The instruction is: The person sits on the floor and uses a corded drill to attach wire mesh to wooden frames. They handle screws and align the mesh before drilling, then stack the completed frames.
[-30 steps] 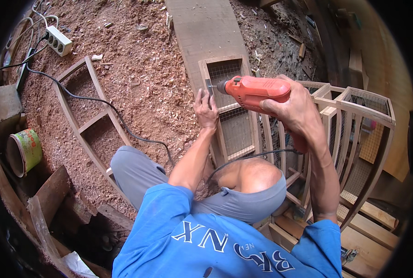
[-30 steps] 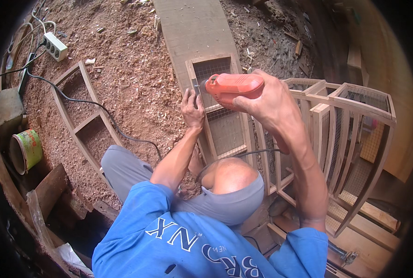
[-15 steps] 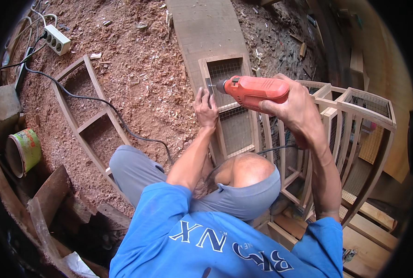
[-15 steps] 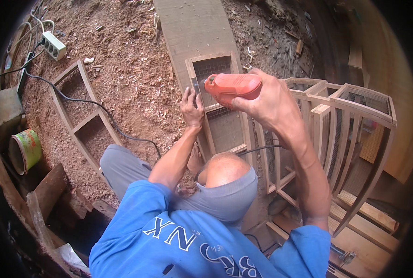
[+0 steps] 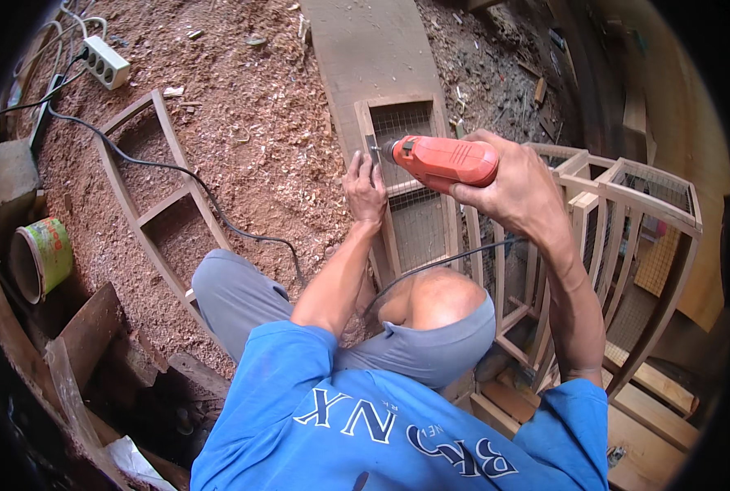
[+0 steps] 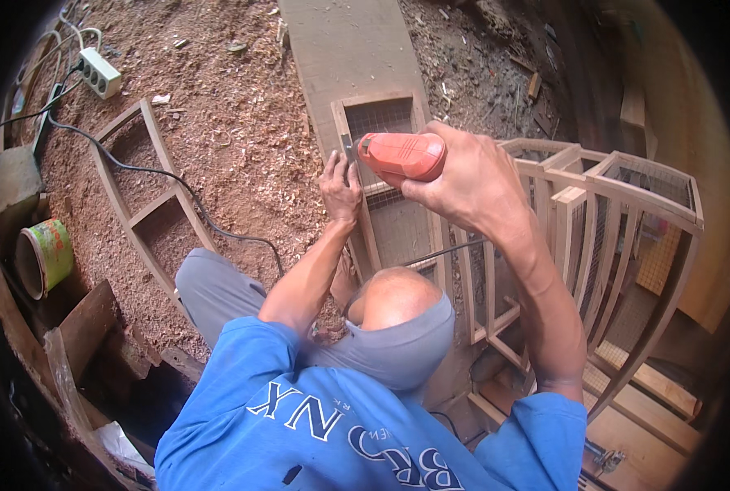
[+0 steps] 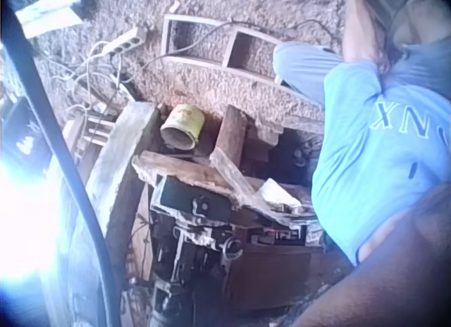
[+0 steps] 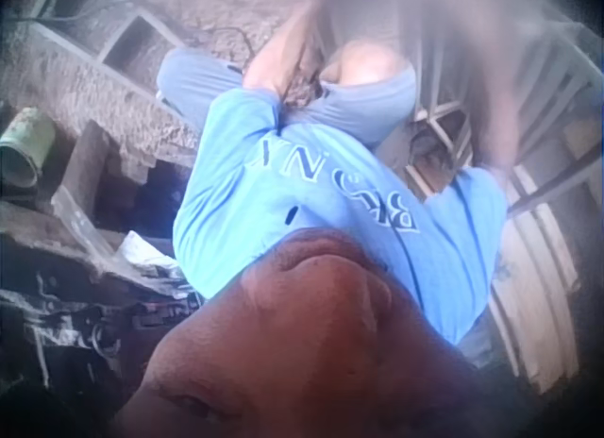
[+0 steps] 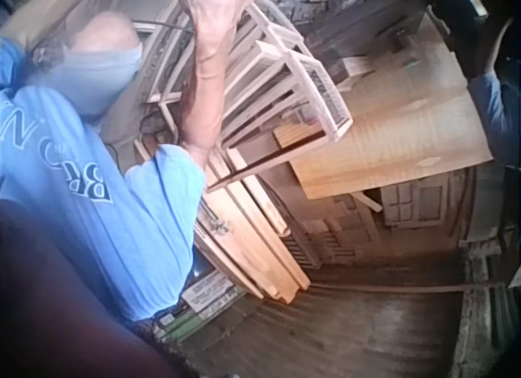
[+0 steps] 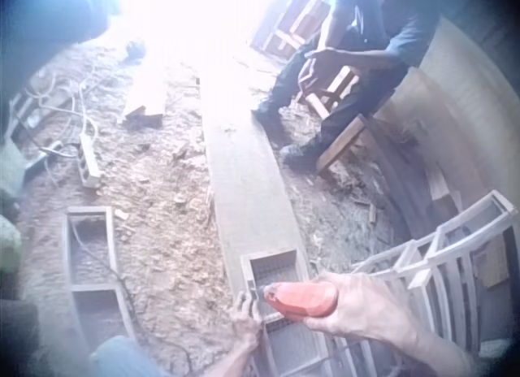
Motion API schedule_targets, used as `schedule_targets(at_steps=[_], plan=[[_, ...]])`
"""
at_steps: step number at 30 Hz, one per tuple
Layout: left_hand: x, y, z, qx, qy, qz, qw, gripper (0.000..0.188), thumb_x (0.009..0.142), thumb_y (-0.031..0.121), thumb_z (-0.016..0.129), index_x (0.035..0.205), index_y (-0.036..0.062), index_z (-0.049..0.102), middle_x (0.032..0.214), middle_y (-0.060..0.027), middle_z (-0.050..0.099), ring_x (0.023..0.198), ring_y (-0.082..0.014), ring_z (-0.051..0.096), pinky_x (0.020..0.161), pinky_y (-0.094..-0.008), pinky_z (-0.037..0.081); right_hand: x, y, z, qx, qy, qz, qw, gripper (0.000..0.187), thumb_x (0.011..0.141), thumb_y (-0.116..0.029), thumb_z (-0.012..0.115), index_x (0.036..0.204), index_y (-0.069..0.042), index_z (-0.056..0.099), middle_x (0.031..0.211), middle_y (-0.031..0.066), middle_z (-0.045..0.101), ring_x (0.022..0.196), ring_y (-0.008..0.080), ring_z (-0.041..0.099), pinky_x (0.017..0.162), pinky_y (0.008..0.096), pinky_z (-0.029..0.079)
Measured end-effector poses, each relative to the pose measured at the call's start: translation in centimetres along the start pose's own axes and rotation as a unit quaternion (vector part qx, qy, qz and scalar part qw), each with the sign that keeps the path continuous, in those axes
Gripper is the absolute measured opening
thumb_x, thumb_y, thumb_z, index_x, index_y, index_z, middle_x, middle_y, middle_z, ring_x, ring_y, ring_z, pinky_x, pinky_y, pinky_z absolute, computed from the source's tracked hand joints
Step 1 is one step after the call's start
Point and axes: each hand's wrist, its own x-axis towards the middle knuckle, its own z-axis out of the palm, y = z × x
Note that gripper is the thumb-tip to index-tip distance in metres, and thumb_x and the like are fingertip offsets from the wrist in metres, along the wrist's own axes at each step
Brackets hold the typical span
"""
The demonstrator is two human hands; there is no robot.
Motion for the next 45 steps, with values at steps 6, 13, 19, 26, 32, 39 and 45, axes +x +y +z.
schedule_targets(at_steps=[6,13,19,26,32,39,45], plan=[[0.7,1.4,-0.7,0.004,-0.028,-0.031,0.999,0.033,0.086,0.013,0.065,0.116,0.0003,0.064,0.121,-0.0208,0.063,0.115,-0.0341,0.058,0.098,-0.0444,0.043,-1.7,1.2,-0.1,0.059,0.025,0.004,0.998,0.046,0.069,-0.034,0.075,0.102,-0.003,0.067,0.092,0.0204,0.07,0.089,0.0352,0.068,0.077,0.0403,0.053],[2.0,4.7,-2.4,-0.067,-0.069,-0.233,0.968,0.055,0.086,0.013,0.066,0.136,0.0031,0.045,0.109,-0.0176,0.068,0.101,-0.0324,0.066,0.089,-0.0422,0.051,-9.1,3.7,0.3,0.21,0.176,0.045,0.961,0.058,0.07,-0.036,0.077,0.114,0.0,0.065,0.095,0.0105,0.072,0.084,0.0184,0.067,0.077,0.0324,0.053],[1.3,4.8,-1.3,-0.037,-0.072,-0.336,0.938,0.05,0.083,0.021,0.072,0.124,0.0014,0.052,0.099,-0.0152,0.067,0.098,-0.0308,0.064,0.087,-0.0438,0.048,-16.4,7.2,4.0,0.316,0.216,0.124,0.915,0.072,0.068,-0.04,0.078,0.12,0.006,0.059,0.099,0.0129,0.067,0.087,0.0205,0.064,0.079,0.033,0.051],[4.2,3.4,-2.0,-0.037,-0.202,-0.406,0.891,0.034,0.077,0.03,0.076,0.098,0.0045,0.07,0.098,-0.0164,0.071,0.096,-0.0279,0.067,0.086,-0.0391,0.051,-21.7,9.4,9.4,0.355,0.195,0.168,0.899,0.069,0.068,-0.038,0.08,0.118,0.006,0.059,0.104,0.0114,0.066,0.091,0.0186,0.063,0.083,0.0319,0.05],[4.9,3.3,-2.9,-0.044,-0.202,-0.354,0.912,0.02,0.074,0.011,0.064,0.089,0.0113,0.077,0.093,-0.0172,0.073,0.089,-0.031,0.07,0.077,-0.04,0.054,-25.1,9.8,14.0,0.363,0.159,0.194,0.897,0.067,0.068,-0.037,0.083,0.116,0.005,0.061,0.102,0.0106,0.067,0.092,0.0177,0.064,0.085,0.0315,0.05],[2.6,4.5,-1.8,-0.052,-0.113,-0.256,0.959,0.029,0.08,0.007,0.065,0.103,0.0005,0.048,0.096,-0.0153,0.053,0.09,-0.0278,0.056,0.082,-0.0422,0.046,-29.8,10.1,17.5,0.313,0.151,0.254,0.903,0.063,0.071,-0.036,0.081,0.114,0.006,0.062,0.104,0.0123,0.069,0.096,0.0183,0.063,0.089,0.032,0.048],[3.7,4.5,-2.1,-0.068,-0.145,-0.309,0.938,0.037,0.078,0.007,0.065,0.108,-0.0036,0.045,0.096,-0.0231,0.059,0.09,-0.0366,0.062,0.08,-0.0483,0.05,-33.0,11.0,19.8,0.292,0.164,0.308,0.891,0.062,0.073,-0.038,0.078,0.113,0.005,0.062,0.102,0.012,0.068,0.093,0.019,0.063,0.085,0.0327,0.049]])
